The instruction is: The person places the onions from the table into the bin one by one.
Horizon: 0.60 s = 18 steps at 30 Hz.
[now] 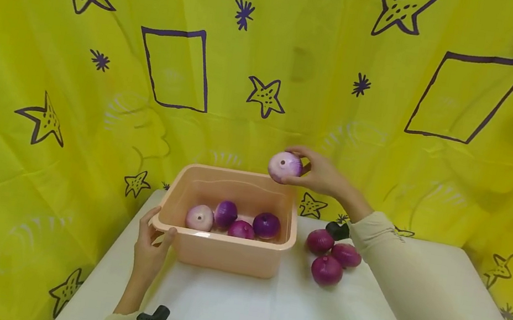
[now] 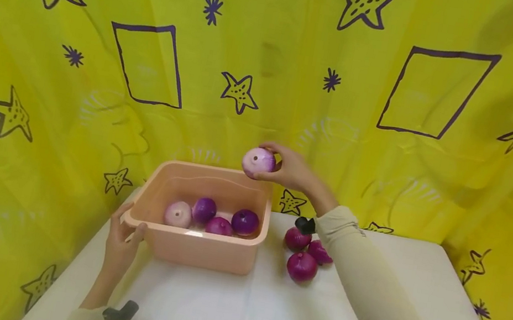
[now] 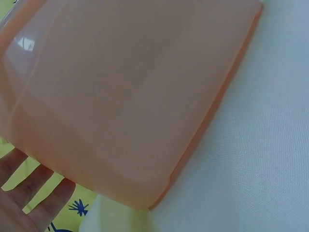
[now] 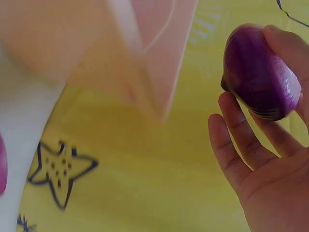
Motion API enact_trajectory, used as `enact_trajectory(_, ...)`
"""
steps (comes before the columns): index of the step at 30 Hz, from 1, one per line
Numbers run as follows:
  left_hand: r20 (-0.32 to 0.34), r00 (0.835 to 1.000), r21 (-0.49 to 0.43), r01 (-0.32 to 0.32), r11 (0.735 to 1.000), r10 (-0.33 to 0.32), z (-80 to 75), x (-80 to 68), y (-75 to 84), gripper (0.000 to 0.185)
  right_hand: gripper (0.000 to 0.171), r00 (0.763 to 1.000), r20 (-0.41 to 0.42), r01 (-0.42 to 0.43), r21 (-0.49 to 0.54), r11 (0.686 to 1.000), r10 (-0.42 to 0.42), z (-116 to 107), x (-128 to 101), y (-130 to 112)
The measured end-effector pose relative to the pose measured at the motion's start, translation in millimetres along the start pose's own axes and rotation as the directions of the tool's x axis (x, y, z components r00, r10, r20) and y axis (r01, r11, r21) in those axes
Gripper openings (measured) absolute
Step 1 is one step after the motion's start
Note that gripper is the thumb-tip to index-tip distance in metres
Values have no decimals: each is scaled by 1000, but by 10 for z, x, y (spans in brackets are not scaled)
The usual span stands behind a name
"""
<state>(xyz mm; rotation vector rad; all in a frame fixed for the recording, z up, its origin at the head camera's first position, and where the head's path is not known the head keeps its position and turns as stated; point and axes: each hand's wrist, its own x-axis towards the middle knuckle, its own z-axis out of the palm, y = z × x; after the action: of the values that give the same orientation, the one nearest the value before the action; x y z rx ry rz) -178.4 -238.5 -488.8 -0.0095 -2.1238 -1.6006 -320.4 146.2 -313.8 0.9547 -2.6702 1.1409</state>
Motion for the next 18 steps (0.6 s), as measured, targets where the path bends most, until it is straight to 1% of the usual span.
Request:
enact_trajectory(3,-2,1000,3,-2,1000,2,6,-1,-6,66,72,1000,20,13,27,1000,-14,139,106,-83)
enact_trajectory(9,-13,1000,6,-5,1000,5,-4,-2,-10,65,72,997,65,49,37,998,-51,397,275,-203)
enact_trajectory(13,2,1000,-9,-9,1000,9,0,-3,0,65,72,996,74,43,41,998,-46,513,327,-247)
enact_trajectory(18,22,1000,-11,-6,1000,6,-1,-7,24,66,71,995,86,37,78,996,-44,612,357,-265)
